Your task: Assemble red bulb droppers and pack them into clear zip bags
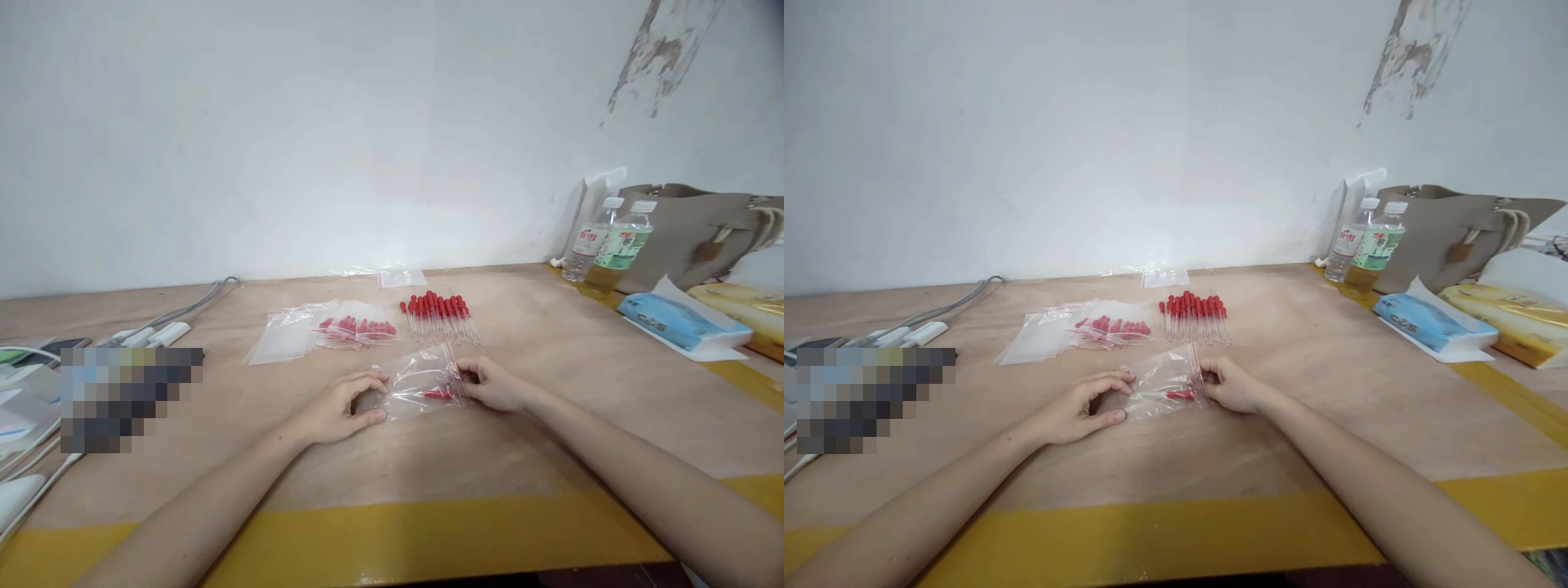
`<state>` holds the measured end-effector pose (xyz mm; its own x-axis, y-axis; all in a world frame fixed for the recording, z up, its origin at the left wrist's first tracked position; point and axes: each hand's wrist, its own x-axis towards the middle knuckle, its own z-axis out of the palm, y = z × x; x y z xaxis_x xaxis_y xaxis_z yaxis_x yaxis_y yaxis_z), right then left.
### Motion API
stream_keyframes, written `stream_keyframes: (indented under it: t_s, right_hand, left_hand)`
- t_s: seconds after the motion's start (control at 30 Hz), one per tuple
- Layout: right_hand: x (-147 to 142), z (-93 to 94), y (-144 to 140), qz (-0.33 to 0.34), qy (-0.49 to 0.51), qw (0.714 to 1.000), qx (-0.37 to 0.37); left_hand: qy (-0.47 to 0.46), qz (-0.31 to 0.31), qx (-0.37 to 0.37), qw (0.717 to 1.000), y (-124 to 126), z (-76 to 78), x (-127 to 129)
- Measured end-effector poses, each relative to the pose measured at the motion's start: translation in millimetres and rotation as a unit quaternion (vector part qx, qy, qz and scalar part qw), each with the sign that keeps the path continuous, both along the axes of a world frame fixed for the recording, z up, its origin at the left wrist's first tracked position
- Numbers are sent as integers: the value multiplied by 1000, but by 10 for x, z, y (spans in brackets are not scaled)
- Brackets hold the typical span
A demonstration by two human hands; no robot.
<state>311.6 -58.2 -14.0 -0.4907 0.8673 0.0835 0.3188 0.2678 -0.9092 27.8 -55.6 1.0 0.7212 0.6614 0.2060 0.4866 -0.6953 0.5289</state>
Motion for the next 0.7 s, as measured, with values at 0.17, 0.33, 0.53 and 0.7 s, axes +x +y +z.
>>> stream_keyframes:
  t_s: [0.17, 0.33, 0.53, 0.7]
  right_hand:
    - [2, 0, 5, 26, 9, 1000, 5]
    - [160, 23, 302, -155, -5, 988, 10]
    - [378, 129, 1067, -412, -147, 890, 127]
    - [346, 98, 1433, -462, -167, 864, 109]
  left_hand:
    - [-7, 1, -18, 1000, -1, 2, -2]
    - [4, 9, -27, 1000, -20, 29, 5]
    - [42, -6, 17, 999, -24, 1, 7]
    - [70, -12, 28, 997, -21, -13, -1]
